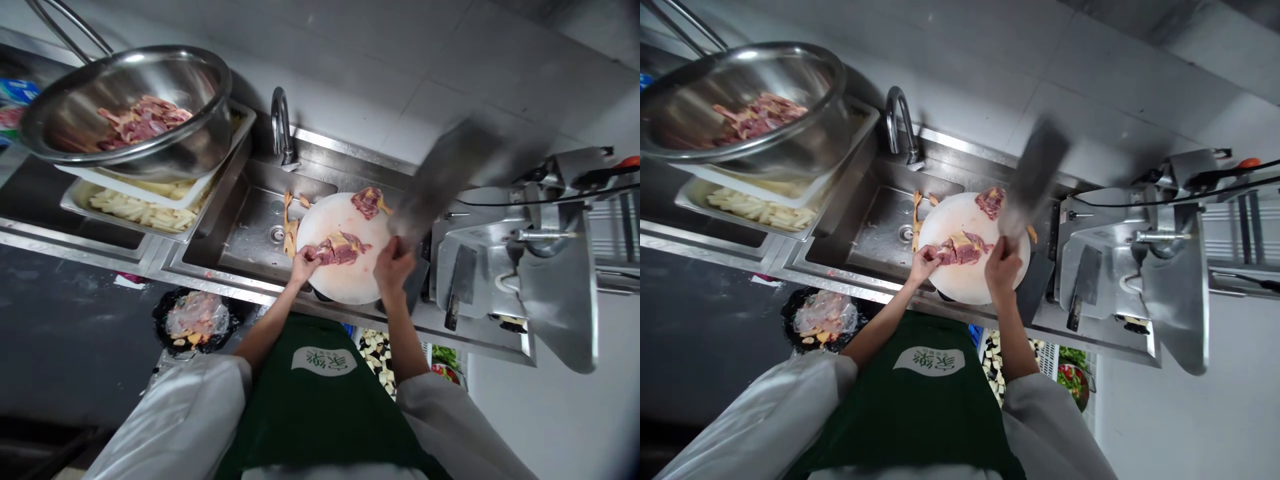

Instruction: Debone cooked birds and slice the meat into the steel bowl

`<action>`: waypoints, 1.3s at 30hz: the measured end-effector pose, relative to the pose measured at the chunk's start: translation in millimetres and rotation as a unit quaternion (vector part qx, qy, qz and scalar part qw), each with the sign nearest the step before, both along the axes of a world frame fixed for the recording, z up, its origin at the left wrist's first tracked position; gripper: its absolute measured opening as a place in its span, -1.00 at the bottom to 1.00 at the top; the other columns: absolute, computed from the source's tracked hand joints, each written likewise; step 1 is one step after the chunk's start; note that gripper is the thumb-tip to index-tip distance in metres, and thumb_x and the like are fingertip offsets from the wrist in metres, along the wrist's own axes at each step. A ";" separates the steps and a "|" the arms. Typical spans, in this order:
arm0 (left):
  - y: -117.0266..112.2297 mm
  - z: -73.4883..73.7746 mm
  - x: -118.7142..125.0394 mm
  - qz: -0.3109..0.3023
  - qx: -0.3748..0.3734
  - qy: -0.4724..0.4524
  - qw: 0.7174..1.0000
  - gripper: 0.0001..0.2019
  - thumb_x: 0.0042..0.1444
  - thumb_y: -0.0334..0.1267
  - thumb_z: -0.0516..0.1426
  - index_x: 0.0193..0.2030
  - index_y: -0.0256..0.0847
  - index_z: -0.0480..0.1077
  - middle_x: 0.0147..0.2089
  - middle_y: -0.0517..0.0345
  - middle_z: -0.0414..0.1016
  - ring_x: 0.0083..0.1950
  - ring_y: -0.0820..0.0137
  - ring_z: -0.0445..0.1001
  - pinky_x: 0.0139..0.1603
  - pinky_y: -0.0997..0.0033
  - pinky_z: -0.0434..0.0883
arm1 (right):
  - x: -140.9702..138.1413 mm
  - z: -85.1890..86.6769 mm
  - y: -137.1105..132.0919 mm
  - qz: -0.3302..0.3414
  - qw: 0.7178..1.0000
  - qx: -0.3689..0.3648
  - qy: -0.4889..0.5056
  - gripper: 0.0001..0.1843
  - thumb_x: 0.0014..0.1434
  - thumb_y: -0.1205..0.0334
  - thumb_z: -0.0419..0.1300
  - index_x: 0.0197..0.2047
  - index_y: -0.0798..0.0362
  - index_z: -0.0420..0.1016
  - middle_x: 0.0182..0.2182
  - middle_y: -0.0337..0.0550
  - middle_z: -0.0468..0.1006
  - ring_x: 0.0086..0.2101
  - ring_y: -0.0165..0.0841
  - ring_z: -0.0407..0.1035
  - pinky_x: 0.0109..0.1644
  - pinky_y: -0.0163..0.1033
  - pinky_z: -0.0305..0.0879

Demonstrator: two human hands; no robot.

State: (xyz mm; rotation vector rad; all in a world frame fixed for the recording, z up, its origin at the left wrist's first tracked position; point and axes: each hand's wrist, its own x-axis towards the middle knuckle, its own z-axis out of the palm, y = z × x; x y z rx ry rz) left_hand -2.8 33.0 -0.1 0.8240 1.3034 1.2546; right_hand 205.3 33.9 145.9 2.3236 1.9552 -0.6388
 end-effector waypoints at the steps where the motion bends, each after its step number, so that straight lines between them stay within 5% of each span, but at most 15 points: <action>1: 1.0 0.6 0.5 0.000 0.000 0.006 1.000 -0.73 -0.15 -0.23 0.36 -0.39 -0.20 0.35 -0.47 0.28 0.38 -0.45 0.51 0.32 -0.39 0.53 0.27 | -5.6 -14.9 -2.5 -0.009 1.000 -0.016 0.014 -0.47 0.47 0.18 -0.19 0.26 0.28 0.38 -0.10 0.32 0.58 0.00 -0.02 0.47 -0.13 -0.18 0.34; 6: 9.4 3.7 9.2 0.002 -0.016 0.043 0.999 -0.63 -0.14 -0.12 0.39 -0.40 -0.14 0.26 -0.52 0.31 0.36 -0.46 0.48 0.34 -0.41 0.54 0.25 | -12.0 -67.0 0.7 -0.003 0.994 -0.058 0.088 -0.64 0.38 0.30 0.00 0.09 0.19 0.52 -0.20 0.10 0.65 -0.22 -0.23 0.56 -0.18 -0.29 0.35; 9: 13.5 2.4 13.6 0.004 -0.028 0.104 0.994 -0.63 -0.15 -0.18 0.39 -0.41 -0.12 0.24 -0.55 0.37 0.31 -0.48 0.48 0.32 -0.44 0.55 0.20 | 8.1 -70.8 12.8 -0.006 0.991 -0.092 0.098 -0.63 0.40 0.21 -0.01 0.03 0.22 0.54 -0.26 0.06 0.65 -0.34 -0.27 0.55 -0.22 -0.30 0.37; 15: 12.0 -3.7 3.8 0.064 -0.032 0.124 0.990 -0.67 -0.15 -0.31 0.33 -0.40 -0.11 0.21 -0.54 0.40 0.24 -0.53 0.52 0.26 -0.49 0.56 0.19 | 23.5 -72.7 3.0 -0.001 0.999 -0.026 0.039 -0.56 0.47 0.17 -0.07 0.26 0.24 0.32 0.01 0.18 0.60 0.00 -0.16 0.49 0.04 -0.22 0.32; 22: -5.3 0.1 -27.9 0.101 -0.070 0.011 0.992 -0.60 -0.20 -0.24 0.34 -0.25 -0.12 0.26 -0.47 0.36 0.38 -0.54 0.54 0.34 -0.52 0.57 0.30 | 13.9 -40.7 -4.8 0.020 0.999 -0.038 -0.007 -0.61 0.48 0.19 -0.08 0.22 0.19 0.33 -0.10 0.16 0.62 -0.08 -0.13 0.52 -0.03 -0.20 0.31; 27: -19.5 25.9 -62.7 0.088 -0.052 -0.022 0.995 -0.53 -0.20 -0.18 0.39 -0.15 -0.15 0.31 -0.41 0.24 0.50 -0.48 0.47 0.45 -0.44 0.48 0.45 | -27.2 -21.1 -16.3 0.061 0.998 -0.015 0.013 -0.56 0.50 0.14 -0.16 0.26 0.20 0.27 -0.15 0.16 0.63 -0.12 -0.11 0.53 -0.05 -0.17 0.31; 30: -13.5 44.6 -74.9 0.035 -0.028 -0.044 0.998 -0.49 -0.15 -0.17 0.40 -0.07 -0.13 0.32 -0.36 0.22 0.51 -0.41 0.42 0.51 -0.36 0.41 0.51 | -43.4 -32.8 -26.2 0.109 0.990 -0.077 0.050 -0.61 0.48 0.16 -0.09 0.22 0.16 0.32 -0.07 0.15 0.62 -0.08 -0.12 0.52 -0.03 -0.20 0.31; 33: 7.2 50.6 -60.8 -0.090 -0.010 -0.038 0.995 -0.47 -0.11 -0.15 0.39 0.00 -0.12 0.34 -0.27 0.20 0.52 -0.33 0.38 0.54 -0.31 0.38 0.52 | -32.0 -47.9 -26.7 0.085 0.990 -0.108 0.037 -0.58 0.48 0.16 -0.08 0.27 0.17 0.29 -0.02 0.14 0.61 -0.04 -0.15 0.51 0.00 -0.21 0.30; 36: 29.4 39.6 -30.0 -0.189 0.013 0.069 0.979 -0.57 -0.09 -0.22 0.38 -0.05 -0.17 0.42 -0.29 0.19 0.49 -0.31 0.36 0.50 -0.27 0.36 0.49 | -5.0 -53.1 -24.3 0.035 0.995 -0.091 -0.004 -0.56 0.49 0.15 -0.10 0.29 0.16 0.29 -0.01 0.15 0.60 -0.01 -0.14 0.50 0.01 -0.20 0.29; 39: 34.9 22.1 -10.9 -0.162 0.042 0.258 0.951 -0.71 -0.06 -0.38 0.34 -0.16 -0.19 0.47 -0.29 0.13 0.46 -0.29 0.33 0.46 -0.16 0.28 0.46 | 11.7 -51.7 -31.0 0.043 0.996 -0.080 0.006 -0.56 0.49 0.16 -0.11 0.30 0.13 0.29 -0.03 0.13 0.61 -0.04 -0.13 0.52 -0.03 -0.19 0.30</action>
